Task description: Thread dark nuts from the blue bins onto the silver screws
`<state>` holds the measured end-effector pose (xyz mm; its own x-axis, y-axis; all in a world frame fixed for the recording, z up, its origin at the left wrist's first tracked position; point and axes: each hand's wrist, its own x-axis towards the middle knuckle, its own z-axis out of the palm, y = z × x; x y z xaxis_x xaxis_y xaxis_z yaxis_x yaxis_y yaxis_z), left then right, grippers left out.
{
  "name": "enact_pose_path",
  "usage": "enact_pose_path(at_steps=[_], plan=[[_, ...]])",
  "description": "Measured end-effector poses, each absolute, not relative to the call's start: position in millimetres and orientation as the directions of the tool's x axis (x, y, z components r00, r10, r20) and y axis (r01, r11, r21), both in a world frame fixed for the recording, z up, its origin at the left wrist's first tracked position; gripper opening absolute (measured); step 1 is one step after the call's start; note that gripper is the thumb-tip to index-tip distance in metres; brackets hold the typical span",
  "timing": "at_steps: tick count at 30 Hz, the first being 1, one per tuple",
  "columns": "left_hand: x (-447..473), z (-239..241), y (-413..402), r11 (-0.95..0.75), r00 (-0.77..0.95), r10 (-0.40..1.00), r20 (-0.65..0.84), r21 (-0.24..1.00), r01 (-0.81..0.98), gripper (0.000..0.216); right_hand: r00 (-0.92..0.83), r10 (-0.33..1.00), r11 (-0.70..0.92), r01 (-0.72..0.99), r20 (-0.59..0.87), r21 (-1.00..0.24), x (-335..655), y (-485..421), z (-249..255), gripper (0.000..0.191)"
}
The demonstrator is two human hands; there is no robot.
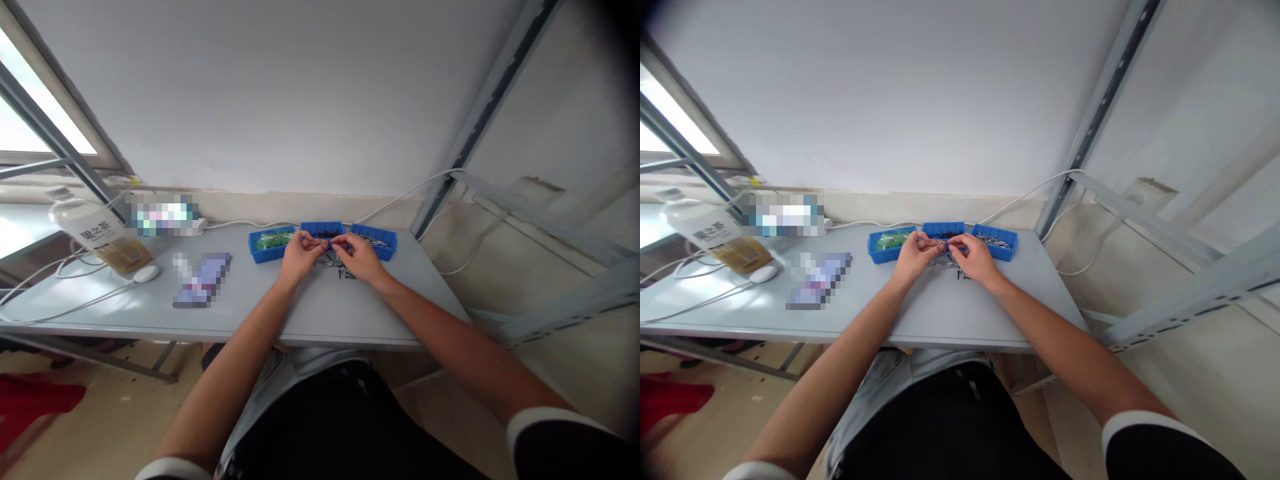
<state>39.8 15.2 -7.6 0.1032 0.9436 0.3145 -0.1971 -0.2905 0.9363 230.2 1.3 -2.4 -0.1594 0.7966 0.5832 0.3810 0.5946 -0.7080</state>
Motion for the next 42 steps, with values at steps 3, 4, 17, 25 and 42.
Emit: enact_pose_path(at_steps=[3,4,17,25,42], plan=[[40.0,-8.2,14.5,-0.334,0.094,0.936,0.34,0.94,-0.074,0.045,-0.161,0.835,0.549,0.309,0.527,-0.776,229.8,2.7,-3.3,0.032],[39.7,-8.8,14.5,-0.347,0.093,0.933,0.348,0.937,-0.022,0.043,-0.17,0.842,0.54,0.29,0.513,-0.79,229.9,3.0,-3.1,0.036],[36.8,-0.1,9.8,-0.279,0.2,0.938,0.283,0.959,-0.048,0.054,-0.128,0.942,0.321,0.087,0.309,-0.943,233.7,4.6,0.5,0.039],[33.7,-0.3,13.0,-0.358,0.104,0.928,0.358,0.934,-0.017,0.05,-0.125,0.945,0.32,0.156,0.303,-0.934,229.7,6.0,-8.3,0.041],[33.1,-5.9,15.7,-0.453,0.287,0.869,0.404,0.882,0.131,0.029,-0.238,0.933,0.32,0.206,0.27,-0.925,232.2,5.7,-9.9,0.03]])
